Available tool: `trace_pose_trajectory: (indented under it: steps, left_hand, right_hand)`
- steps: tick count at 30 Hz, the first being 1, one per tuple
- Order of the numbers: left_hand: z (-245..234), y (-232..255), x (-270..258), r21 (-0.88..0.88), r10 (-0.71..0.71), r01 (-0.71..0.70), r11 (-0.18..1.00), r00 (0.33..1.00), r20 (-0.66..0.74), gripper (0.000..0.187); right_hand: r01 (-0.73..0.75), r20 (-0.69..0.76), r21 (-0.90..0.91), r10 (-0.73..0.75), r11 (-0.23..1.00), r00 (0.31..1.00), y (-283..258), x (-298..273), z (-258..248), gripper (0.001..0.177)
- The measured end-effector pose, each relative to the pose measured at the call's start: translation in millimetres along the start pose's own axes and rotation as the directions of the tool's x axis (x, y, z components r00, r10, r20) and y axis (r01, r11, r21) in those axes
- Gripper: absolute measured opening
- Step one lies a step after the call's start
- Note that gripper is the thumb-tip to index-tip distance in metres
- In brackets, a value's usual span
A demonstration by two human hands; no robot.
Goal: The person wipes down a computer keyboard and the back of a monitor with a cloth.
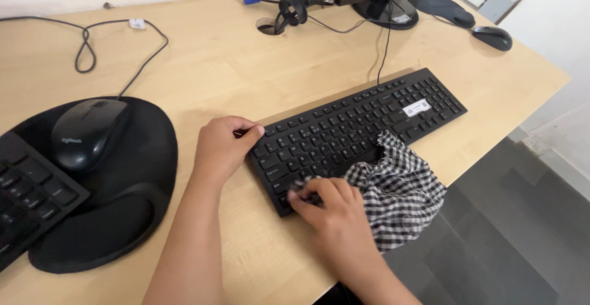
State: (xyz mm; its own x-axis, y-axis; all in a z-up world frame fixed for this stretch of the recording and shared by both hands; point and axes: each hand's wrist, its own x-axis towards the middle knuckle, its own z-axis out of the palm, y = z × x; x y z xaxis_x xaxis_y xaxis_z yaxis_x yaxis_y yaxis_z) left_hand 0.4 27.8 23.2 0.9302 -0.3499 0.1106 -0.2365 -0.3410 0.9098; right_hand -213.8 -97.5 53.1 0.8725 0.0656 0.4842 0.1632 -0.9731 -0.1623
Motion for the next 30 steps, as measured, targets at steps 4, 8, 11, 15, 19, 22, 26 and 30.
trace_pose_trajectory:
  steps: [4,8,11,15,19,22,26,30]
  left_hand:
    - [1,-1,-2,-0.010,-0.009,0.009,1.000,1.000,0.002,0.025]
    - [2,-2,-3,-0.012,0.009,-0.009,1.000,1.000,-0.001,0.025]
    - [1,-2,-3,-0.013,0.014,-0.014,1.000,1.000,-0.003,0.025]
    - [0,-1,-2,-0.015,0.007,-0.007,1.000,1.000,-0.003,0.024]
    - [0,1,-2,-0.016,-0.003,0.003,1.000,1.000,0.004,0.023]
    - [0,2,-3,-0.025,-0.011,0.011,1.000,1.000,0.002,0.023]
    - [-2,2,-4,0.019,-0.018,0.018,1.000,1.000,0.007,0.023]
    - [0,3,-2,-0.009,-0.016,0.016,1.000,1.000,0.006,0.023]
  right_hand:
    - [-0.035,0.007,-0.014,0.035,0.999,0.999,-4,-1,3,0.036]
    - [-0.027,0.017,-0.069,0.029,0.997,0.999,-15,-3,8,0.042]
    - [-0.043,0.011,0.058,0.042,0.997,0.999,-6,-3,-2,0.049]
    - [-0.088,0.065,0.035,0.086,0.995,0.994,-9,-2,2,0.052]
    - [-0.104,0.074,-0.004,0.104,0.995,0.992,-9,-2,1,0.054]
    - [-0.109,0.057,-0.028,0.110,0.994,0.992,-14,-1,5,0.046]
    - [-0.114,0.058,0.003,0.114,0.993,0.992,-8,3,1,0.035]
    - [-0.148,0.066,0.042,0.145,0.988,0.987,-8,3,2,0.042]
